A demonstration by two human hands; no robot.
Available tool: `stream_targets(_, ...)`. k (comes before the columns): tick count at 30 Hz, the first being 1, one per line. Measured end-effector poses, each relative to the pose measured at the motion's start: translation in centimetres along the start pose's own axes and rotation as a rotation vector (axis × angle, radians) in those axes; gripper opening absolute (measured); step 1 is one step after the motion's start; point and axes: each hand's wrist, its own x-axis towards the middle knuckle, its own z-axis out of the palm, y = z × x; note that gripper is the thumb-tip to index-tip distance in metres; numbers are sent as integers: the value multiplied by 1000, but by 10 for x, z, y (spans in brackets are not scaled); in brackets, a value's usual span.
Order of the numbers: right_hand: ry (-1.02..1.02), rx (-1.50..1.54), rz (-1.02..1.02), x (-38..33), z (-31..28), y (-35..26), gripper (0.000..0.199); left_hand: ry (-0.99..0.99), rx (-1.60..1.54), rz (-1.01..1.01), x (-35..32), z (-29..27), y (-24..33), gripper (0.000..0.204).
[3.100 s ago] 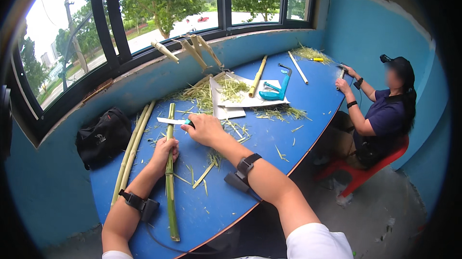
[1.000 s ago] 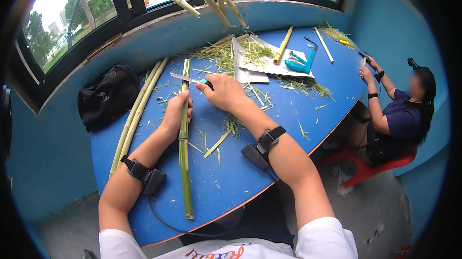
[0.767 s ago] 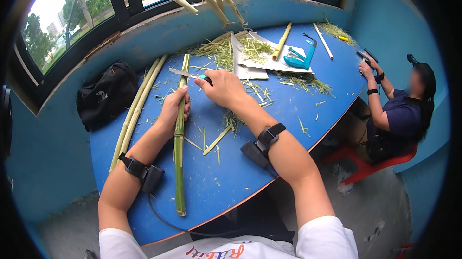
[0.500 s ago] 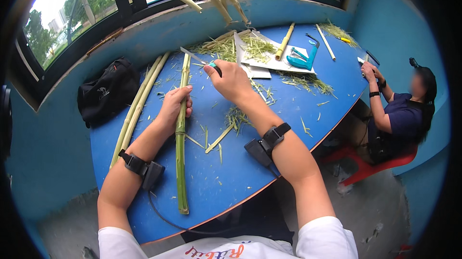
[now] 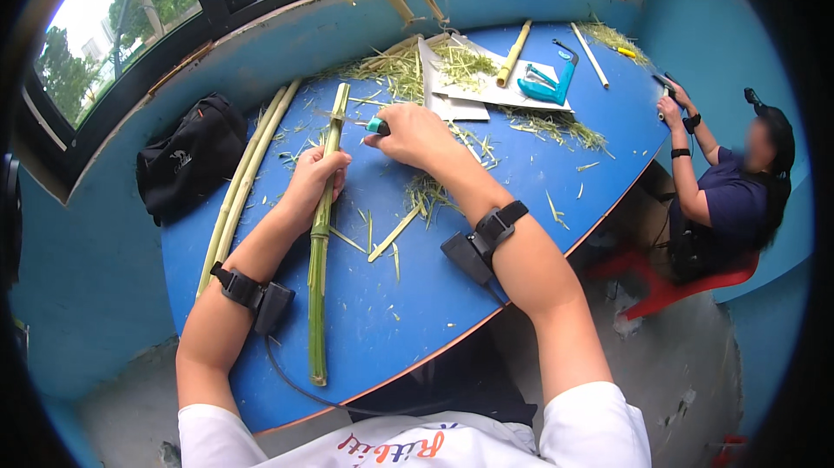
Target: The recorder uses a tool to strip and clean sections of a bamboo stalk on a table.
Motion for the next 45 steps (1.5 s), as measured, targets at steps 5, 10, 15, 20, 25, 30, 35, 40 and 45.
stream_targets(5, -28, -8, 110, 2, -1, -1, 37, -33, 115, 3, -1, 0, 2, 16)
stream_targets(10, 54, -74, 97, 5, 9, 3, 16, -27, 149, 13, -5, 6, 3, 14)
stream_targets(15, 86, -133, 98, 10, 14, 0, 16, 2, 174, -16, -11, 5, 9, 12)
stream_targets(20, 122, -156, 114, 11, 13, -5, 14, 3, 162, -24, -11, 1, 8, 12)
stream_targets(25, 155, -163, 109, 16, 14, -4, 13, -21, 135, -23, -10, 0, 9, 12)
stream_targets(30, 58, -91, 69, 15, 13, -4, 18, -37, 64, -28, -7, -6, 7, 13)
stream_targets(35, 30, -45, 21, 15, 18, -5, 20, 27, -8, -71, -7, -7, 10, 13)
stream_targets(40, 31, -103, 73, 10, 15, -10, 16, 38, 85, -54, -9, -2, 9, 11)
stream_targets(45, 39, -215, 108, 15, 17, -5, 16, 48, 136, -60, 0, 0, 4, 13)
